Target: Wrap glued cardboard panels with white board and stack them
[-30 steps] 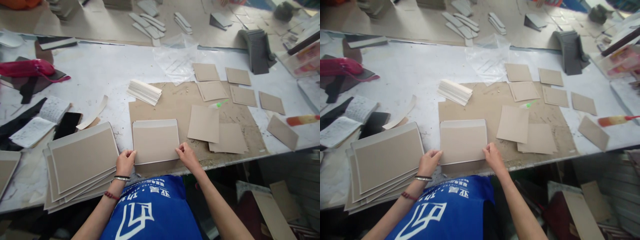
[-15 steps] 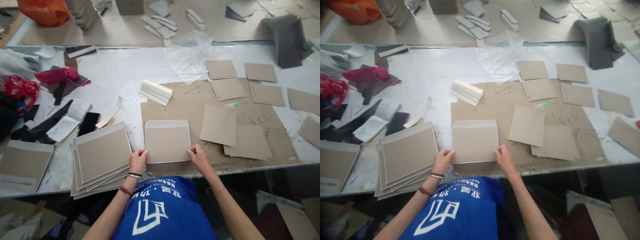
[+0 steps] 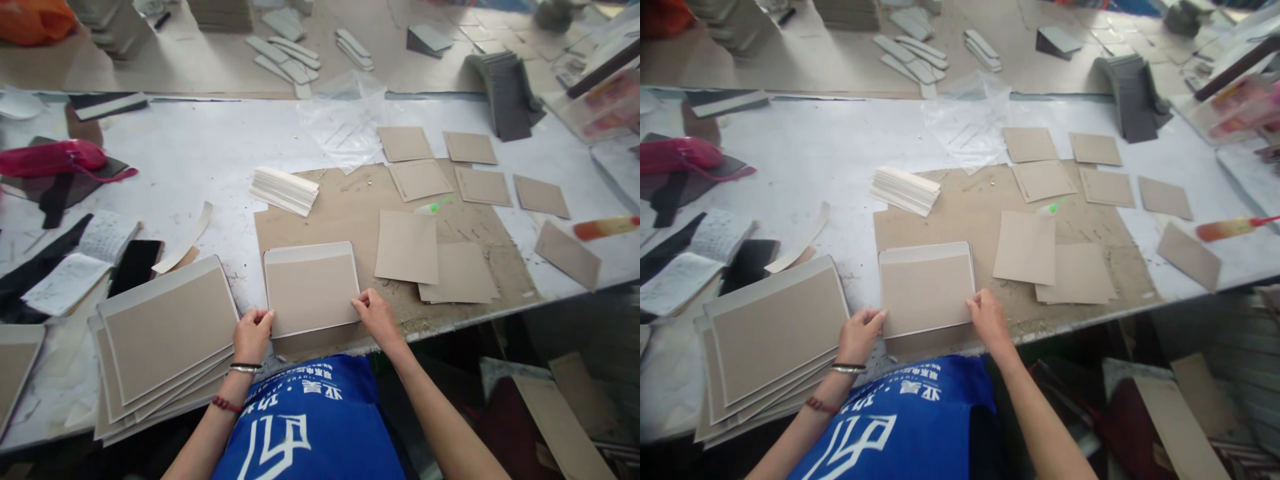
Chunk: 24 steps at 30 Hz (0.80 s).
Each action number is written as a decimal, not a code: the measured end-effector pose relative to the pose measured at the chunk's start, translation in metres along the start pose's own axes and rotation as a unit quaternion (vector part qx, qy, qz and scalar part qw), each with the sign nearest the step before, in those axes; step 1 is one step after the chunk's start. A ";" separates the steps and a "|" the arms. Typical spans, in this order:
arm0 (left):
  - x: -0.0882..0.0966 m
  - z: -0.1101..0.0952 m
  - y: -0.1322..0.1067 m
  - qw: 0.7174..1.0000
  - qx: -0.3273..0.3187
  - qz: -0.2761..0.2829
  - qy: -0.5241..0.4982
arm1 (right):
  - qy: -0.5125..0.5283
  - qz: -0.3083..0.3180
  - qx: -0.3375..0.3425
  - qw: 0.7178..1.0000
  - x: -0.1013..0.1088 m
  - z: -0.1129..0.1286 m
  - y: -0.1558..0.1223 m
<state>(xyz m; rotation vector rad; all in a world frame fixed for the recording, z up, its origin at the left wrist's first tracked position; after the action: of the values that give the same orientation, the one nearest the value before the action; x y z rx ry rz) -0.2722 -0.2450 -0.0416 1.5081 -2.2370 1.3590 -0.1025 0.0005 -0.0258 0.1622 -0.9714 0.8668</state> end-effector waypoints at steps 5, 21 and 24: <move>0.000 0.000 -0.001 1.000 0.006 0.004 0.001 | -0.036 0.028 -0.020 0.999 0.002 0.003 0.000; 0.002 -0.002 -0.002 1.000 0.005 -0.011 0.013 | -0.019 0.033 0.010 0.999 0.000 0.000 0.006; 0.001 -0.002 -0.002 1.000 -0.001 -0.006 -0.006 | -0.027 0.037 0.009 0.999 0.000 0.001 0.006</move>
<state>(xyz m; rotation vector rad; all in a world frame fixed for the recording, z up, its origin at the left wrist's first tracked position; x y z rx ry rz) -0.2722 -0.2447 -0.0386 1.5323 -2.2317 1.3478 -0.1076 0.0043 -0.0270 0.1665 -1.0252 0.9427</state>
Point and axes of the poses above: each hand's wrist, its own y-axis towards the middle knuckle, its own x-axis out of the back of the hand, z = x × y, the point moved 7 cm from there along y, towards the middle knuckle, and after that the axes turned 8 degrees about x, right-handed, at the moved point
